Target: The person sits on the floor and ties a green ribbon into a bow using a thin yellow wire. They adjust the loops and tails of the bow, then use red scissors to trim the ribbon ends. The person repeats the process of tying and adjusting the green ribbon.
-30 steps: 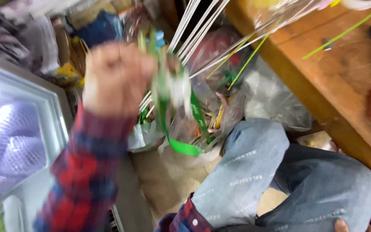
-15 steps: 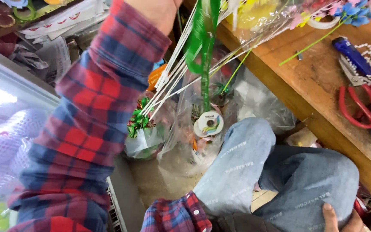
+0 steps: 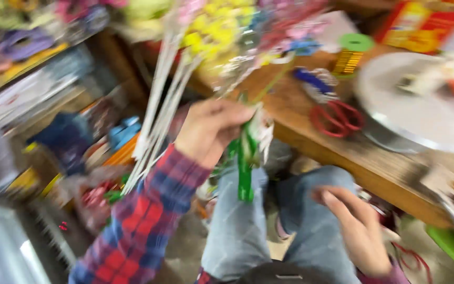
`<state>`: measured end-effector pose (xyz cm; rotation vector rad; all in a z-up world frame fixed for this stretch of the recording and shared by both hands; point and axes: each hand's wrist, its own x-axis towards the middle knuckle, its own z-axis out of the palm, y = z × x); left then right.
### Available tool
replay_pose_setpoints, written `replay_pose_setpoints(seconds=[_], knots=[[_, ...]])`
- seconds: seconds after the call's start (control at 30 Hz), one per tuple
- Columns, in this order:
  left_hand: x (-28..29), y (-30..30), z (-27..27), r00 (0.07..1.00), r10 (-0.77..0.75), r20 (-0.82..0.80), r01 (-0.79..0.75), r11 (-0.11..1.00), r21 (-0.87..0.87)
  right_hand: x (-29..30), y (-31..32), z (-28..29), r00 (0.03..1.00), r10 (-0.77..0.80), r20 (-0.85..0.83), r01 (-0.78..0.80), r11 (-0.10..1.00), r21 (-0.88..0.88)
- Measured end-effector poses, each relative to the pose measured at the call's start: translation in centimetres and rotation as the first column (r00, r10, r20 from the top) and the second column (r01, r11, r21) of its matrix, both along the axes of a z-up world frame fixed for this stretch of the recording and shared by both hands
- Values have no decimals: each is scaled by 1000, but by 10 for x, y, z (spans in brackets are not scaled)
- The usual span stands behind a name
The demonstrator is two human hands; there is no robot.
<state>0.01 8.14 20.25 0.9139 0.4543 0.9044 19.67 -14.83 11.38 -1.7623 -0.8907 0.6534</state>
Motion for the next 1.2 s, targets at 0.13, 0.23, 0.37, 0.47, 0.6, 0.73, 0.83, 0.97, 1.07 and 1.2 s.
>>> replay_pose_setpoints(seconds=[0.13, 0.23, 0.37, 0.47, 0.6, 0.73, 0.83, 0.97, 1.07, 1.2], knots=[[17, -40, -29, 984, -155, 86, 155, 988, 13, -9, 10, 2, 805, 115, -583, 24, 974, 225], [30, -60, -51, 998, -52, 38, 56, 994, -89, -25, 2, 14, 913, 119, -391, 2, 955, 297], [36, -83, -66, 999, -35, 23, 38, 983, -182, -34, -11, 25, 932, 212, -293, -58, 887, 458], [47, -101, -77, 997, -62, -46, 53, 982, -184, -29, -6, 15, 967, 204, -153, -100, 856, 507], [59, -115, -104, 993, -82, -86, 67, 984, -163, -12, -13, 13, 980, -92, 176, 5, 897, 443], [66, -128, -143, 980, -145, -138, 112, 969, -221, 18, -49, 9, 972, -170, 165, 75, 882, 466], [66, -140, -170, 974, -177, -138, 157, 976, -149, 54, -105, -28, 957, -228, -181, 281, 886, 370], [61, -131, -221, 975, -168, -144, 130, 961, -242, 91, -206, -139, 929, -355, -109, 345, 933, -101], [61, -136, -234, 967, -192, -167, 155, 965, -212, 80, -294, -252, 949, -311, 48, 288, 796, -532], [67, -168, -184, 923, -154, -353, 101, 981, -164, 55, -373, -330, 780, -572, -255, 192, 606, -771]])
